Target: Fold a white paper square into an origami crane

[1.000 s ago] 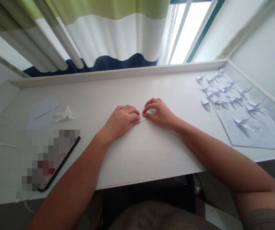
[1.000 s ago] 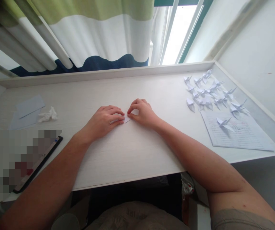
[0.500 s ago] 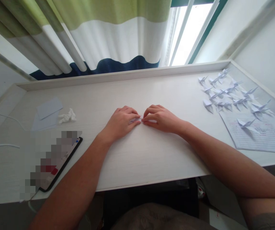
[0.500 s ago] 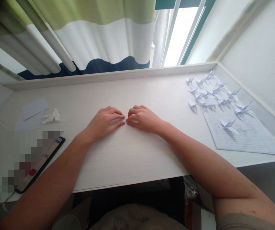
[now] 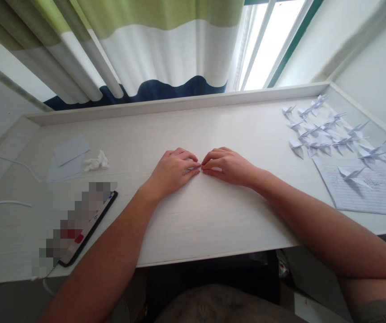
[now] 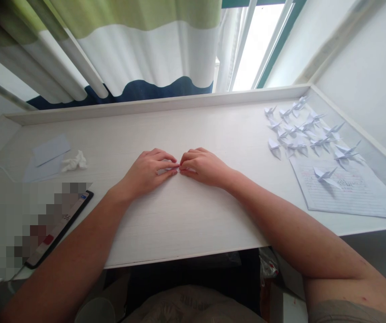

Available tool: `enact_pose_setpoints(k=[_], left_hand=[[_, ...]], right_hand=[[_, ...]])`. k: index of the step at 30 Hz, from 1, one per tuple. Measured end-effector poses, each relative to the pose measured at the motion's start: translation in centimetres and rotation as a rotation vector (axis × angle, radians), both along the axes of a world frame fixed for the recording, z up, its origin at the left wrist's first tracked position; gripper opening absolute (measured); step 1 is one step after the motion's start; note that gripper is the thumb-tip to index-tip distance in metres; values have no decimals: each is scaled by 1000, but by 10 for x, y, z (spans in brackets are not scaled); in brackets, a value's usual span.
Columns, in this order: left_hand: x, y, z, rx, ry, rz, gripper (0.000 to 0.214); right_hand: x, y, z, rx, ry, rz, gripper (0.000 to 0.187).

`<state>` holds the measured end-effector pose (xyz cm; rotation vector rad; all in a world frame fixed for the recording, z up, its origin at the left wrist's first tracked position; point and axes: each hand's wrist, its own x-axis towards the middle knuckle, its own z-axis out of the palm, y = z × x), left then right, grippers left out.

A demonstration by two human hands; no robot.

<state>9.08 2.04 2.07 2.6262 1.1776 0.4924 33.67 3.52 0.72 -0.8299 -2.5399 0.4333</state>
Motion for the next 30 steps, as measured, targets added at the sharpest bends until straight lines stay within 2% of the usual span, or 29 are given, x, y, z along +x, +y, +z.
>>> enact_pose_setpoints(k=[5, 11, 15, 18, 24, 30], left_hand=[[1, -2, 1, -1, 19, 24, 24], [1, -1, 0, -9, -12, -8, 21], [2, 1, -3, 12, -73, -19, 16], [5, 1, -5, -38, -118, -17, 16], [13, -2, -9, -186, -268, 134, 13], [16, -3, -11, -217, -331, 174, 13]], right_hand=[[0, 0, -1, 19, -12, 3, 20], [-1, -1, -2, 57, -21, 10, 21], [-6, -1, -6, 4, 30, -25, 21], [-8, 0, -9, -50, 61, -74, 21], [-4, 2, -3, -163, 116, -43, 17], [-5, 1, -3, -199, 159, -94, 14]])
